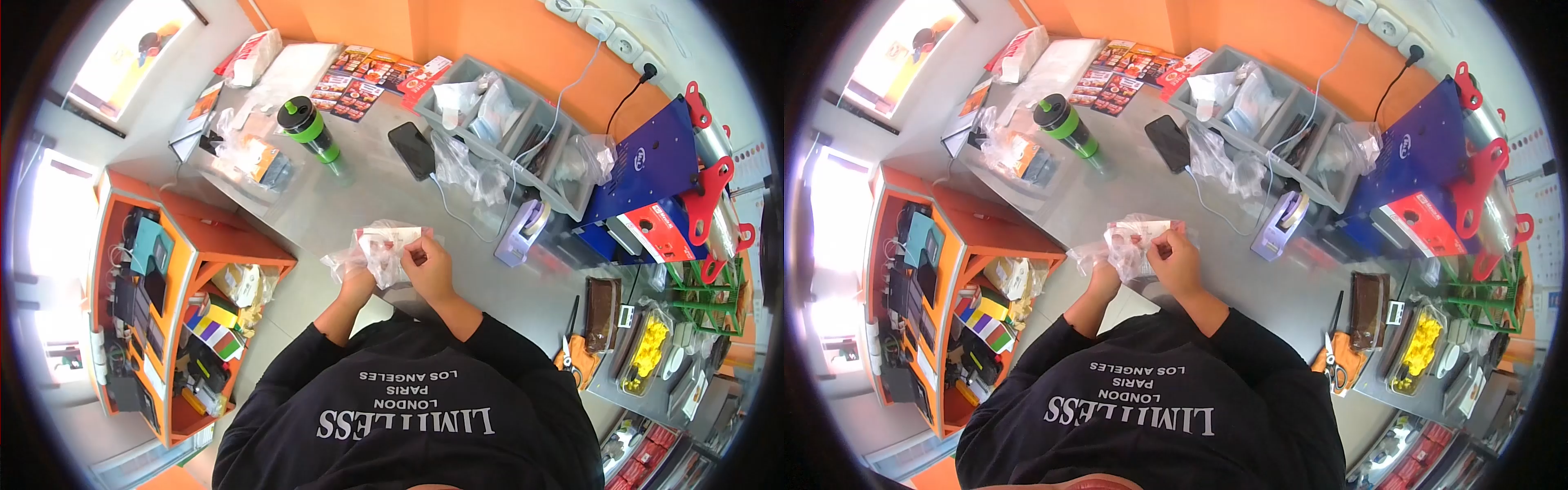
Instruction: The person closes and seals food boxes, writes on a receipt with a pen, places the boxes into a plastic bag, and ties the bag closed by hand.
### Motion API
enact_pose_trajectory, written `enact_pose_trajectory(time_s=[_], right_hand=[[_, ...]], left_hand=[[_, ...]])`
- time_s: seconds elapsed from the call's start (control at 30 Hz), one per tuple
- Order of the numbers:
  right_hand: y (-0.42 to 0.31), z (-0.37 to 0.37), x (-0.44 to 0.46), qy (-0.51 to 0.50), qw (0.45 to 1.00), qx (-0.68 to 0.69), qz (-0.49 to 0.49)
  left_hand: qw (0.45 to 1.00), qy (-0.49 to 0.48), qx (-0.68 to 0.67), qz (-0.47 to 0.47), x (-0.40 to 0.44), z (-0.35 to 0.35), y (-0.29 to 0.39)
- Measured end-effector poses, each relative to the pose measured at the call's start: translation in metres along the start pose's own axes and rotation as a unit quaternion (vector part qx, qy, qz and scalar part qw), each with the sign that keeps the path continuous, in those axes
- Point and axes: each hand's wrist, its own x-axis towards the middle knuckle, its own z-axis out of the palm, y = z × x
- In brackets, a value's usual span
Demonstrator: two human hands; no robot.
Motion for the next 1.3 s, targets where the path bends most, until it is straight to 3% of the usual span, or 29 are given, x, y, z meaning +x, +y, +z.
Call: enact_pose_trajectory(time_s=[0.4, 0.47, 0.77, 0.87, 1.0, 1.13, 1.2, 1.23, 1.3], right_hand=[[-0.003, 0.001, -0.001, 0.010, 1.000, 0.015, 0.009], [-0.005, 0.000, -0.001, 0.011, 1.000, 0.015, 0.007], [-0.001, 0.000, 0.000, -0.005, 1.000, 0.006, -0.002], [-0.002, 0.000, 0.001, -0.007, 1.000, 0.001, -0.001], [-0.003, -0.001, 0.002, -0.012, 1.000, -0.005, -0.001], [0.002, 0.002, 0.007, -0.031, 0.999, 0.014, -0.020], [0.008, 0.009, 0.011, -0.044, 0.995, 0.091, 0.018], [0.009, 0.007, 0.016, -0.062, 0.993, 0.097, 0.008], [0.012, -0.003, 0.030, -0.093, 0.964, -0.121, -0.218]], left_hand=[[0.999, 0.008, 0.033, -0.001, -0.004, 0.003, 0.003], [0.998, 0.003, 0.034, 0.044, -0.004, 0.004, 0.001], [0.997, -0.012, 0.043, 0.071, -0.002, 0.003, 0.000], [1.000, 0.011, -0.002, 0.014, -0.002, 0.006, 0.003], [0.999, 0.013, -0.006, 0.045, -0.001, 0.005, -0.003], [0.993, -0.003, 0.108, 0.044, -0.007, 0.008, 0.005], [0.989, 0.005, 0.133, 0.058, 0.002, -0.003, -0.006], [0.920, -0.045, 0.323, 0.218, 0.025, -0.025, -0.035], [0.819, -0.072, 0.465, 0.326, 0.031, -0.031, -0.039]])
